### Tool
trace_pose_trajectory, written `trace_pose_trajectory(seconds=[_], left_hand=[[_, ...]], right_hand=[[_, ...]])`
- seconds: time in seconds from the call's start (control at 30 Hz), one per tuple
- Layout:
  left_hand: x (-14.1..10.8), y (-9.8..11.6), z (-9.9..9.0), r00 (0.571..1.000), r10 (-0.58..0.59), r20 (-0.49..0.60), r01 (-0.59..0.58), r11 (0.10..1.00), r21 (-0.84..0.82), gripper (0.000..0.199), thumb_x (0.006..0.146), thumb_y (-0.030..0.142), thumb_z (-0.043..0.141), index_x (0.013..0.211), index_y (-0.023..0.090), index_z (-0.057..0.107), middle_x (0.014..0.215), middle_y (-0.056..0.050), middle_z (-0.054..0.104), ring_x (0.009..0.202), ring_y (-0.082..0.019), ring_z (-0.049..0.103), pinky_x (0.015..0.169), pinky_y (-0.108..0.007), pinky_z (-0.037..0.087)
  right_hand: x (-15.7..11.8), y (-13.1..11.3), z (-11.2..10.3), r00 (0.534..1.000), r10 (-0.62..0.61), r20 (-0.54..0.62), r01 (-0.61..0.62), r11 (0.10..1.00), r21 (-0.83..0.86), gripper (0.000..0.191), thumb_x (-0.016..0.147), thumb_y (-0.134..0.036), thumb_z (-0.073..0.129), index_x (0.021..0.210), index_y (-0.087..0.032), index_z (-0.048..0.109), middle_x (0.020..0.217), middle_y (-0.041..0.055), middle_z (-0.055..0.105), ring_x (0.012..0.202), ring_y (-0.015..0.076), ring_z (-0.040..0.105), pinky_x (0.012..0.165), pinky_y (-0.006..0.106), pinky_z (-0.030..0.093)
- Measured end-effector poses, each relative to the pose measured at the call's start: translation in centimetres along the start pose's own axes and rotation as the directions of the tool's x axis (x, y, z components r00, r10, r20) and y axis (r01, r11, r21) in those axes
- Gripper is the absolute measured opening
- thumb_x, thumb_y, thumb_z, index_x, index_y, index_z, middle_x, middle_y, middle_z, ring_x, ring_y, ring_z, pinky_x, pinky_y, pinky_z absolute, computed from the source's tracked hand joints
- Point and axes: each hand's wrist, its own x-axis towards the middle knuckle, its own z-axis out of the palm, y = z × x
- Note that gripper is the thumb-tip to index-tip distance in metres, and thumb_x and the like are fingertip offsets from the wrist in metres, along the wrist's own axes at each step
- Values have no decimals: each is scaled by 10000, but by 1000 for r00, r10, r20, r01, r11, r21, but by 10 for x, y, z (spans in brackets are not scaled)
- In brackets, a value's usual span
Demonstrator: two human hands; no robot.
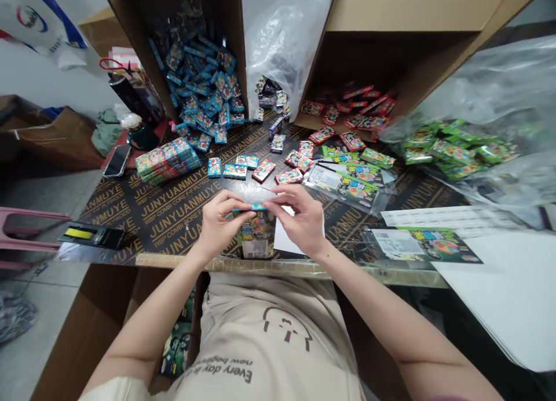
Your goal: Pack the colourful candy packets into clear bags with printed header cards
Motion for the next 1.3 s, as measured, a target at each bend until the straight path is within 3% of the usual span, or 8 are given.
trace_pose_trajectory(seconds=[0.13, 0.27, 0.4, 0.57, 0.67, 0.83, 1.07, 1.3], left_hand=[[-3, 0, 3, 991, 134, 21, -135, 988, 77, 32, 815, 194, 676, 805, 178, 703, 813, -33, 644, 743, -125, 617, 679, -258, 505], [-5, -1, 1, 986, 149, 72, -156, 982, 106, 64, 842, 182, 635, 857, 184, 697, 866, -42, 641, 770, -129, 621, 694, -261, 505], [-3, 1, -4, 992, 87, 94, -94, 992, 78, 114, 845, 142, 611, 855, 193, 712, 881, -41, 660, 798, -137, 633, 712, -266, 506], [-1, 0, -4, 998, -3, 64, 4, 1000, -15, 27, 771, 154, 699, 759, 177, 706, 812, -33, 692, 749, -137, 649, 701, -257, 513], [-2, -1, -3, 999, -32, 42, 35, 998, -60, 40, 740, 169, 716, 720, 160, 683, 805, -52, 701, 748, -152, 664, 691, -263, 522], [-3, 4, -4, 999, 2, 36, -1, 999, -47, 49, 722, 119, 645, 732, 162, 667, 826, -60, 694, 761, -163, 663, 709, -285, 520], [-4, 6, 10, 995, 0, -104, 2, 1000, 17, 232, 677, 306, 792, 643, 163, 612, 718, -33, 671, 663, -140, 628, 626, -260, 484], [-7, 4, 14, 989, -26, -146, 30, 999, 27, 209, 721, 249, 765, 640, 175, 587, 714, -14, 647, 685, -135, 609, 654, -261, 466]], right_hand=[[-12, 2, -12, 977, -199, 81, 211, 958, -195, 111, 895, -284, 563, 957, -255, 651, 925, 55, 734, 863, 211, 707, 797, 354, 560], [-5, -11, -23, 987, -132, 93, 149, 964, -218, 161, 904, -313, 557, 1030, -261, 642, 961, 56, 716, 892, 220, 688, 843, 385, 542], [23, -34, -30, 996, -70, 51, 81, 963, -259, 145, 853, -385, 630, 837, -241, 642, 1009, 63, 649, 1035, 245, 605, 926, 417, 468], [50, -46, -25, 877, 78, 474, 1, 986, -164, 213, 830, -315, 637, 666, -184, 597, 890, 41, 656, 905, 195, 602, 842, 348, 441], [53, -44, -16, 813, 153, 561, -72, 984, -164, 199, 813, -286, 629, 661, -161, 599, 761, 21, 637, 776, 151, 576, 757, 291, 414], [53, -39, -7, 776, 246, 581, -223, 968, -112, 237, 795, -349, 619, 674, -147, 583, 670, -2, 589, 634, 104, 509, 613, 236, 374], [55, -35, -7, 779, 290, 556, -253, 957, -144, 267, 763, -381, 617, 635, -155, 554, 592, -14, 540, 561, 96, 471, 542, 228, 347], [50, -22, -3, 807, 334, 487, -319, 941, -116, 316, 712, -436, 670, 650, -182, 492, 560, -21, 538, 505, 100, 477, 485, 229, 342]])
